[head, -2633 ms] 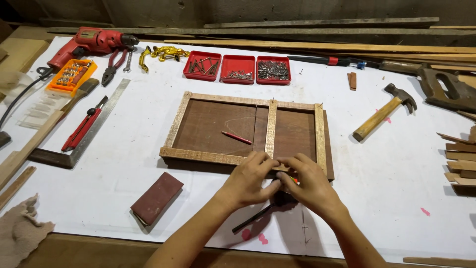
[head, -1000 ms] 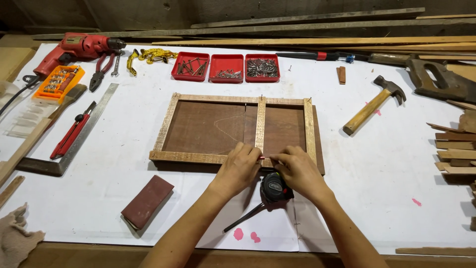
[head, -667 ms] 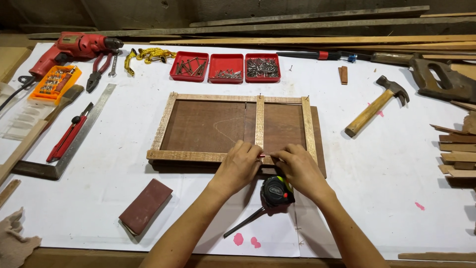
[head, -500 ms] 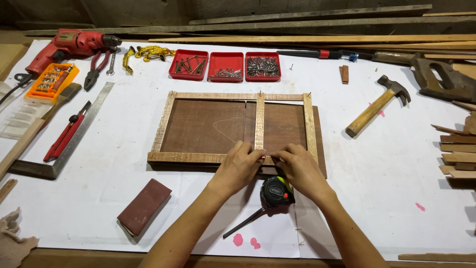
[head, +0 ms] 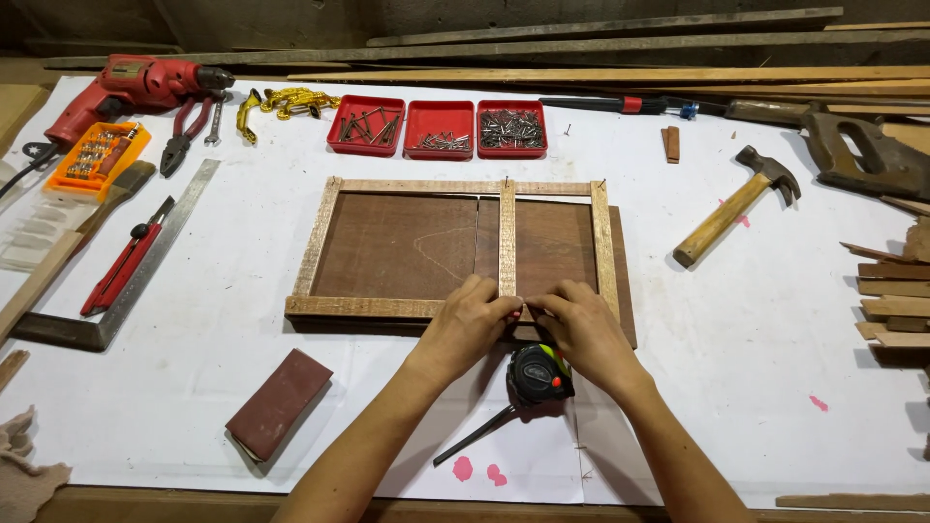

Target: Sand wood and measure dimensions for a wooden frame project.

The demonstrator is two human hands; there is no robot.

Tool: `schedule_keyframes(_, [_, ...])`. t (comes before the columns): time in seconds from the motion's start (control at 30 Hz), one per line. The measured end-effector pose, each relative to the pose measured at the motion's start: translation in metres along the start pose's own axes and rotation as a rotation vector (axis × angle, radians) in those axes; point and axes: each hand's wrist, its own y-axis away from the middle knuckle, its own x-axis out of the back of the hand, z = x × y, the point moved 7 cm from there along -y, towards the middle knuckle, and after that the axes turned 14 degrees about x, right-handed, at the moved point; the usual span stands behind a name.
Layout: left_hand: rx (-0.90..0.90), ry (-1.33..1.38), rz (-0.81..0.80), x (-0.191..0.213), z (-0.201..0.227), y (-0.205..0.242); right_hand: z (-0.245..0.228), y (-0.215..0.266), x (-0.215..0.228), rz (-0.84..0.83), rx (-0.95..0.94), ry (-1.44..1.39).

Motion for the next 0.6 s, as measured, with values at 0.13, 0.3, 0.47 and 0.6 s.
schedule_keyframes(0.13, [0.014, -0.007, -0.012, 0.0, 0.0, 0.0, 0.0, 0.0, 0.0, -0.029, -0.043, 0.003])
schedule_keyframes(0.3, [0.022, -0.005, -0.022, 0.001, 0.001, 0.001, -0.003, 0.001, 0.003, 0.009, 0.002, -0.009])
schedule_keyframes(0.47, [0.026, -0.021, -0.01, 0.014, 0.012, 0.0, -0.004, 0.005, 0.007, 0.049, 0.009, -0.048])
schedule_keyframes(0.6, [0.017, -0.024, 0.015, 0.022, 0.025, 0.005, -0.009, 0.018, 0.019, 0.098, -0.032, -0.12])
